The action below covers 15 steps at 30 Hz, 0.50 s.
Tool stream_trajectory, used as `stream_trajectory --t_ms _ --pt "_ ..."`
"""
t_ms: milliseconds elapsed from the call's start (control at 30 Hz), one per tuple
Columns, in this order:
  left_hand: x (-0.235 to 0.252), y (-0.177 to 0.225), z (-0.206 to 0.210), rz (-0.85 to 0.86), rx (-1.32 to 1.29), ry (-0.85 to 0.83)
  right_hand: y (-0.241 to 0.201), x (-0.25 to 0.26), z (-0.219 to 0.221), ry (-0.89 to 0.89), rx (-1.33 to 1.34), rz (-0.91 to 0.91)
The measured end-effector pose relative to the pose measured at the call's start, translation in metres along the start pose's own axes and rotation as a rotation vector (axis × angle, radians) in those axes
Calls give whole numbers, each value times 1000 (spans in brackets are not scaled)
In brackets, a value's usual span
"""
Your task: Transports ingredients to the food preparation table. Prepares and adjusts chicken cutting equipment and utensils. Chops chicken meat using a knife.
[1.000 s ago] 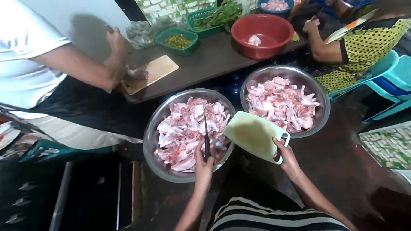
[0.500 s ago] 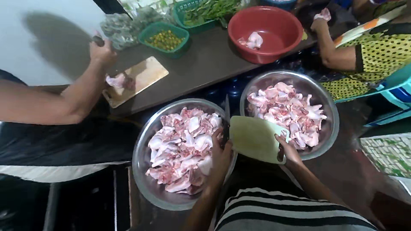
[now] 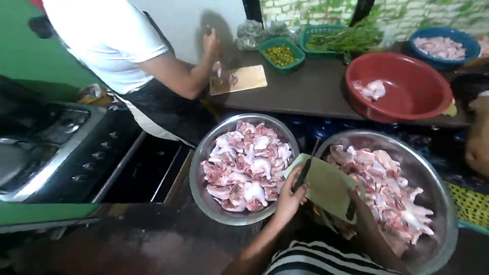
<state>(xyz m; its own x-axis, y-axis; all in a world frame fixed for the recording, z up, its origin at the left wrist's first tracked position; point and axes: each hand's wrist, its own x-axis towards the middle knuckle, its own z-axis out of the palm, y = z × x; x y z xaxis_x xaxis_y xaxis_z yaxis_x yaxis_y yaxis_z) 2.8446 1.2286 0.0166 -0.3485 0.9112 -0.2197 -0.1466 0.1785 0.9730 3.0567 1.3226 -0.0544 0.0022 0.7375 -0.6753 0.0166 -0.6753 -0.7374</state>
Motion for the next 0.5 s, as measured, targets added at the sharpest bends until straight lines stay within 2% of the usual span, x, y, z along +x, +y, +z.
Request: stream_trajectory --t_ms 167,333,500 --pt "-14 -12 13 87 183 100 4 24 -15 -54 136 -25" --pt "-12 -22 7 208 241 21 4 29 -7 -17 239 26" --pt "-1 -16 -13 250 325 -96 2 32 20 -69 301 11"
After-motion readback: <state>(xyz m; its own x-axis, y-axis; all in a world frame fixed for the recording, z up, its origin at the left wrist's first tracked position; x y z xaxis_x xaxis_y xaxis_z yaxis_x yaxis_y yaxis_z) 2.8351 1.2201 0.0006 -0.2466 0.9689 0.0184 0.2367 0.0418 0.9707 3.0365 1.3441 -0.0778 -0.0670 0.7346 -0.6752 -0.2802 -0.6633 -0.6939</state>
